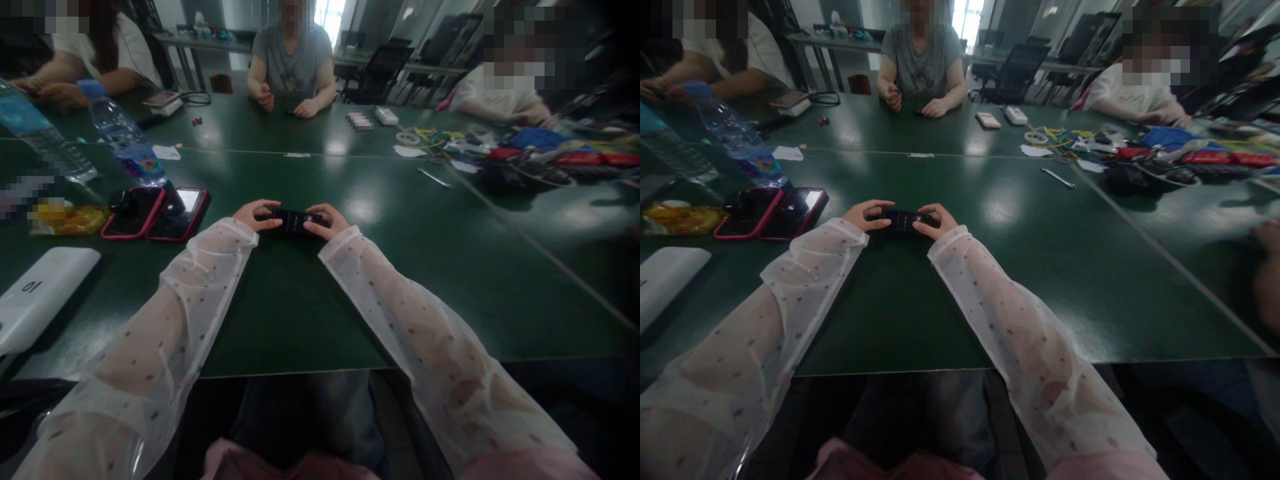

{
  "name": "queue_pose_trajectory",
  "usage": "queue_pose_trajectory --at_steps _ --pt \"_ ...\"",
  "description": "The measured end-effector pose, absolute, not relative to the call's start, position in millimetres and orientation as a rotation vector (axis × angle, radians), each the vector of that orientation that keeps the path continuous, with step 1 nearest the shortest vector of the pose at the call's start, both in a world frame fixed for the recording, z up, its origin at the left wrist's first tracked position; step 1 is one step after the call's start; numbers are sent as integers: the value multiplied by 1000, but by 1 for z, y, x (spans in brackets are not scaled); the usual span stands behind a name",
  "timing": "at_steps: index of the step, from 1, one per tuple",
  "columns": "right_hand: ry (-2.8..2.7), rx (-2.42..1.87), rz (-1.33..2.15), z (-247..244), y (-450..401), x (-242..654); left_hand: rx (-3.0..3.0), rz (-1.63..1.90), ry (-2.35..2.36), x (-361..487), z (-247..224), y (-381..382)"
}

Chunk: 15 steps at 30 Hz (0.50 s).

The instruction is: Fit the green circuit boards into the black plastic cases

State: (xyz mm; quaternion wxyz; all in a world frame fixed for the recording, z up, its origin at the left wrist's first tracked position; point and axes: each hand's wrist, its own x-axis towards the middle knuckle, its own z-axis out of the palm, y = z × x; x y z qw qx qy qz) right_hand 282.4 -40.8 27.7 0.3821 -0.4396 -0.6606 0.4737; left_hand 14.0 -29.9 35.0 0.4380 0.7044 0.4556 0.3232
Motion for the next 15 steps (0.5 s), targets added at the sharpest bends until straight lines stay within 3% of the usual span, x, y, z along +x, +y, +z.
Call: queue_pose_trajectory --at_steps 15 --pt "-1675 -1098 1201 28 -39 281 1690 798 1140 13 32 -24"
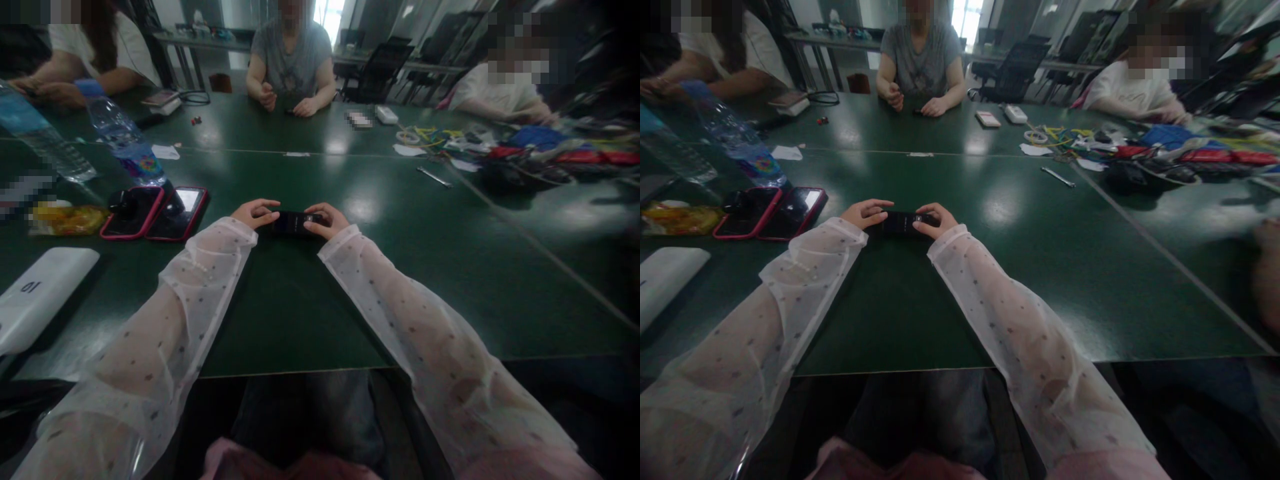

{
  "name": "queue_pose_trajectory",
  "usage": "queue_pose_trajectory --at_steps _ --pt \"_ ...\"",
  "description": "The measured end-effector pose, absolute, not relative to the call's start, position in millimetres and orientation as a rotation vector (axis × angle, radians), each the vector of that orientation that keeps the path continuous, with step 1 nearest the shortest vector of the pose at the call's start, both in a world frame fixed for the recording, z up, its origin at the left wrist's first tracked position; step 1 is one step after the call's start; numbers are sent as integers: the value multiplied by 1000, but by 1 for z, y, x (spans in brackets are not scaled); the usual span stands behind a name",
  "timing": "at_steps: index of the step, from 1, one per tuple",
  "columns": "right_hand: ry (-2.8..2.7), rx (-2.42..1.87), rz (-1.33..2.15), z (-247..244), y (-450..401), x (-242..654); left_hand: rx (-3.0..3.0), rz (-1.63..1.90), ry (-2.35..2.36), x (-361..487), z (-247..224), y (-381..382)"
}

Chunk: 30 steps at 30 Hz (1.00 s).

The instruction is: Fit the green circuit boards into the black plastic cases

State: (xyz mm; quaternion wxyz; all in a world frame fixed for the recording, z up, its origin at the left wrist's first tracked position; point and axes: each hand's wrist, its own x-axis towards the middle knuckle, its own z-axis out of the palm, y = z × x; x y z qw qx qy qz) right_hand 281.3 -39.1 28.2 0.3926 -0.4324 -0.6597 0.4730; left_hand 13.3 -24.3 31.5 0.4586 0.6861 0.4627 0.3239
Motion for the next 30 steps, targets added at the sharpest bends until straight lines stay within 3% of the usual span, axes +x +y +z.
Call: queue_pose_trajectory --at_steps 14,23,30 --pt "-1695 -1124 1167 26 -36 281 1675 859 1094 13 27 -20" --pt "-1793 -1424 849 14 -25 287 1813 903 1171 15 24 -18" --pt "-1761 -1414 729 11 -32 279 1980 834 1303 13 19 -19"
